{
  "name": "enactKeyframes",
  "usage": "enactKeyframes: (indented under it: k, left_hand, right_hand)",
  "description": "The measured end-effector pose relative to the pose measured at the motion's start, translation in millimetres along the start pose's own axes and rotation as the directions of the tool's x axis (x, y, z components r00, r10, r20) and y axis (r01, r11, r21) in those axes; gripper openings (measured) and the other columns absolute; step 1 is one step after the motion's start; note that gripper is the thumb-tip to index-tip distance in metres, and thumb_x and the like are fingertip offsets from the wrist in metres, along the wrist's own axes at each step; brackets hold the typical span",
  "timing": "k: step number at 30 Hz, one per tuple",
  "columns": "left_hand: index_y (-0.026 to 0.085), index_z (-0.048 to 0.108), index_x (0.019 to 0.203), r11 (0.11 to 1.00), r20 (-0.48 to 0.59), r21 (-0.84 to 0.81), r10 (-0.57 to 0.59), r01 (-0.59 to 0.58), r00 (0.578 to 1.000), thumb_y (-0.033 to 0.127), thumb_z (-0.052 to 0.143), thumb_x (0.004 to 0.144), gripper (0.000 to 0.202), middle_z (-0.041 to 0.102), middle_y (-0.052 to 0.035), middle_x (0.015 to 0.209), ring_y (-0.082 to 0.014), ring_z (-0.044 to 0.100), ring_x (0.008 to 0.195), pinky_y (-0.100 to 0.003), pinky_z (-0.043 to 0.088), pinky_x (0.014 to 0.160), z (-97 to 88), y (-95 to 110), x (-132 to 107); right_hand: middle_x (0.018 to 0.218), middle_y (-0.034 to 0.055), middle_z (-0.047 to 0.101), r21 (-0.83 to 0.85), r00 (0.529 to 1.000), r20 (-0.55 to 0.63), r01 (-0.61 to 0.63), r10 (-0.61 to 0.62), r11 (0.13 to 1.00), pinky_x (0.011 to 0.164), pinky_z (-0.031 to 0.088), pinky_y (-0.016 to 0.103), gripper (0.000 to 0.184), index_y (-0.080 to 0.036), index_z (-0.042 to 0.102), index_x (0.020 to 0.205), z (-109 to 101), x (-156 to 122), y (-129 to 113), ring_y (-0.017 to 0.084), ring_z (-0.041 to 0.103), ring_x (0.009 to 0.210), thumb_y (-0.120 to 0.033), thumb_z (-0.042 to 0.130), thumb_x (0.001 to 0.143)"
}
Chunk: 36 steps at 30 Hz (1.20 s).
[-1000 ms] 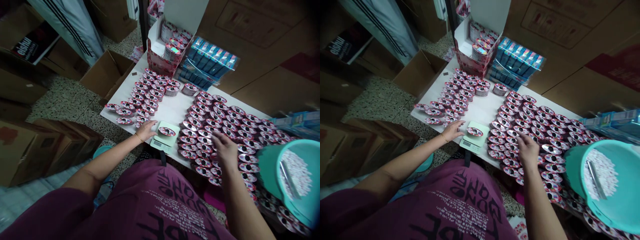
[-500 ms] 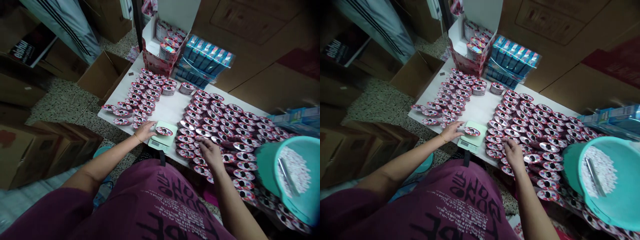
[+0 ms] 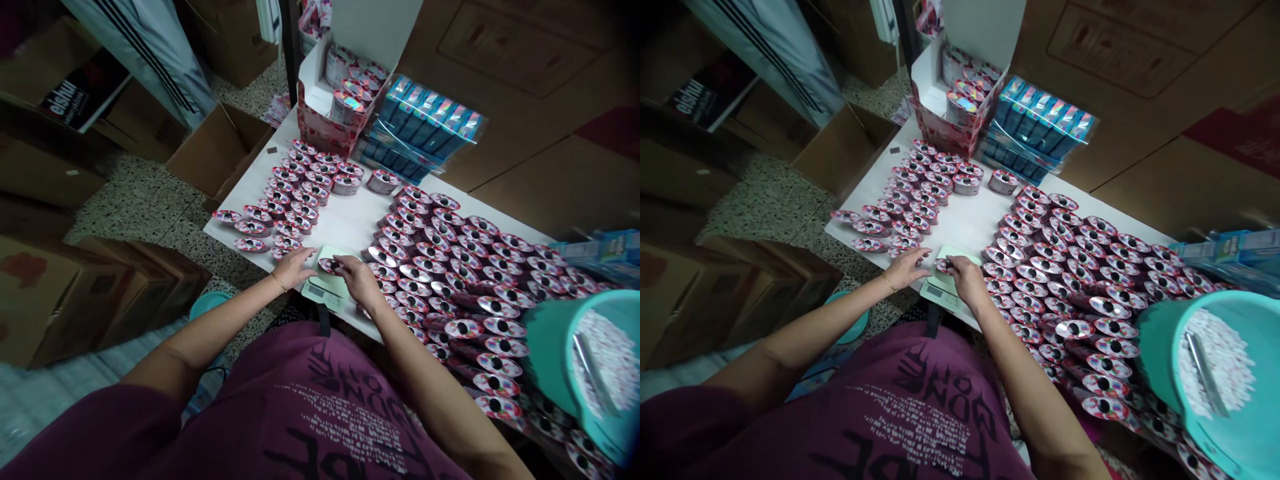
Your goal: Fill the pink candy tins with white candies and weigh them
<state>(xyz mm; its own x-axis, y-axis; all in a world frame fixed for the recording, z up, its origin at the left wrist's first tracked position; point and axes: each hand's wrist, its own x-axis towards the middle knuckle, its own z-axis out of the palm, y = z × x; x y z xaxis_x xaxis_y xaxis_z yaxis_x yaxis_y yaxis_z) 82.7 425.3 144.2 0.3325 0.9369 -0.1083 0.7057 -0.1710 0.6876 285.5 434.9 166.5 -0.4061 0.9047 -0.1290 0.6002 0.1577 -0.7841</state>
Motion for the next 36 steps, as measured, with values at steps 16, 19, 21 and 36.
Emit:
enactKeyframes:
  k: [16, 19, 21, 36]
  left_hand:
    - [0.017, 0.049, 0.11, 0.999, -0.013, -0.02, -0.049, 0.049, 0.999, 0.024, 0.067, 0.068, 0.045, 0.056, -0.0036, 0.093, -0.0135, 0.054, 0.074, -0.028, 0.045, 0.071, 11.9, 5.1, 1.2]
    - [0.016, 0.05, 0.109, 0.999, -0.026, -0.014, -0.051, 0.051, 0.998, 0.024, 0.067, 0.069, 0.044, 0.056, -0.0031, 0.091, -0.0123, 0.052, 0.07, -0.027, 0.045, 0.069, 8.5, 0.8, -0.4]
    - [0.015, 0.053, 0.106, 0.999, -0.043, -0.011, -0.038, 0.038, 0.998, 0.025, 0.066, 0.069, 0.04, 0.055, -0.0031, 0.089, -0.0118, 0.051, 0.068, -0.026, 0.044, 0.068, 6.4, -1.7, -0.9]
    - [0.018, 0.065, 0.088, 0.984, -0.021, 0.152, 0.093, -0.088, 0.995, 0.025, 0.054, 0.08, 0.015, 0.055, -0.0037, 0.084, -0.0156, 0.053, 0.081, -0.027, 0.043, 0.074, 11.1, 18.1, 12.6]
  right_hand:
    - [0.103, 0.0059, 0.064, 0.008, 0.991, -0.126, 0.041, -0.04, 0.999, 0.087, 0.046, 0.034, 0.029, -0.021, 0.066, 0.098, -2.7, 1.2, 2.5, 0.019, 0.059, 0.096, -0.016, 0.044, 0.079]
    - [0.099, 0.0061, 0.065, 0.215, 0.971, -0.212, -0.062, 0.109, 0.975, 0.072, 0.051, 0.031, 0.025, -0.02, 0.067, 0.095, -16.8, -7.3, 7.4, 0.017, 0.062, 0.079, -0.024, 0.05, 0.077]
    - [0.099, 0.0065, 0.065, 0.368, 0.939, -0.245, -0.14, 0.241, 0.919, 0.063, 0.051, 0.029, 0.027, -0.019, 0.066, 0.097, -30.3, -18.8, 11.9, 0.015, 0.061, 0.068, -0.03, 0.053, 0.076]
    - [0.092, 0.0068, 0.066, 0.654, 0.694, -0.414, -0.223, 0.589, 0.723, 0.055, 0.048, 0.025, 0.033, -0.017, 0.066, 0.095, -68.6, -92.7, 39.6, 0.015, 0.061, 0.071, -0.033, 0.065, 0.067]
